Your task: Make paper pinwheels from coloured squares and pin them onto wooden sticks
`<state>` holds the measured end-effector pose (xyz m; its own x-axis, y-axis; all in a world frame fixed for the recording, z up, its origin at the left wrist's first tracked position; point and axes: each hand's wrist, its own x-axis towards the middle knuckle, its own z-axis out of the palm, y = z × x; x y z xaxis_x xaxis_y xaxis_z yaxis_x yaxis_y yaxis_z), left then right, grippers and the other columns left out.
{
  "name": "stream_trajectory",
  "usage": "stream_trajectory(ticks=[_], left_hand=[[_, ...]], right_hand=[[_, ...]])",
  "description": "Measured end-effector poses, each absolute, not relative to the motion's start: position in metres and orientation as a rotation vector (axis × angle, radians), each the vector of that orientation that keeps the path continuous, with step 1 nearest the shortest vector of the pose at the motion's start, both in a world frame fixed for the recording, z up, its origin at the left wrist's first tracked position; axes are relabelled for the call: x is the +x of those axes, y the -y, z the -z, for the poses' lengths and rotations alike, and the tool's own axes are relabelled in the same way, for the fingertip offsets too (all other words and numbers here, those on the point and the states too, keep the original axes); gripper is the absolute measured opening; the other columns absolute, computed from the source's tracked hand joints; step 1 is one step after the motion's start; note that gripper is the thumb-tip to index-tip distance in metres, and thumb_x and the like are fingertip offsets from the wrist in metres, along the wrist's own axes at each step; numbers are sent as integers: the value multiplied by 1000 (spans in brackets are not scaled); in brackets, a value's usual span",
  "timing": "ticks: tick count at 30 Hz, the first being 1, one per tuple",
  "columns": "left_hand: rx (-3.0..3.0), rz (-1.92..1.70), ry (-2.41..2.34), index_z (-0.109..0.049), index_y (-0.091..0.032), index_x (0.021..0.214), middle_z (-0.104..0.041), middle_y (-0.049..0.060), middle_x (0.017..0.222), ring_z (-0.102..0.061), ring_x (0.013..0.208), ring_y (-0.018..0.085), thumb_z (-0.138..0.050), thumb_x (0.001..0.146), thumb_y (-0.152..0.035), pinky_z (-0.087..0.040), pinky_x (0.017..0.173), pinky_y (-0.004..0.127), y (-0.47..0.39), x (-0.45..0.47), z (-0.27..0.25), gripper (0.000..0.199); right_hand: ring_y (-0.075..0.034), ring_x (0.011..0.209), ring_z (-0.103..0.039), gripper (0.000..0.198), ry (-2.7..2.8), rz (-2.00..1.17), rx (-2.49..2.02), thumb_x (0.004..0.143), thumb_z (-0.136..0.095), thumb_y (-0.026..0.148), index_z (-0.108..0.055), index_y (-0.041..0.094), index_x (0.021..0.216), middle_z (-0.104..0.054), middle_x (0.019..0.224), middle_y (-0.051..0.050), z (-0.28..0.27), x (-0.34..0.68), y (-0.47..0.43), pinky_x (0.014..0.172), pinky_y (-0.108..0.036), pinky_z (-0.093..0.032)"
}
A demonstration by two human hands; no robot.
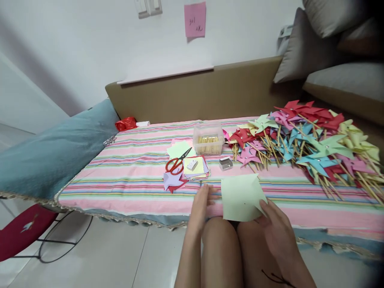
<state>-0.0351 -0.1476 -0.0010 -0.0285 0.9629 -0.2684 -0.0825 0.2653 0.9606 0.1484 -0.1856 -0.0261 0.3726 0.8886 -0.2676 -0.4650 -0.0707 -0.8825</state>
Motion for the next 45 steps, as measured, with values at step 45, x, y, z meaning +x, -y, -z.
stream_trajectory(ticks=[45], left_hand=[[1404, -1180, -1141, -64, -18, 75, -60, 0, 75, -52, 72, 13, -71, 71, -16, -39, 66, 24, 275, -18, -68, 9]], right_hand=[[-22, 101, -64, 32, 902, -923, -1035, 90, -55, 40, -57, 31, 121, -67, 117, -7, -48, 155, 291, 88, -41, -50]])
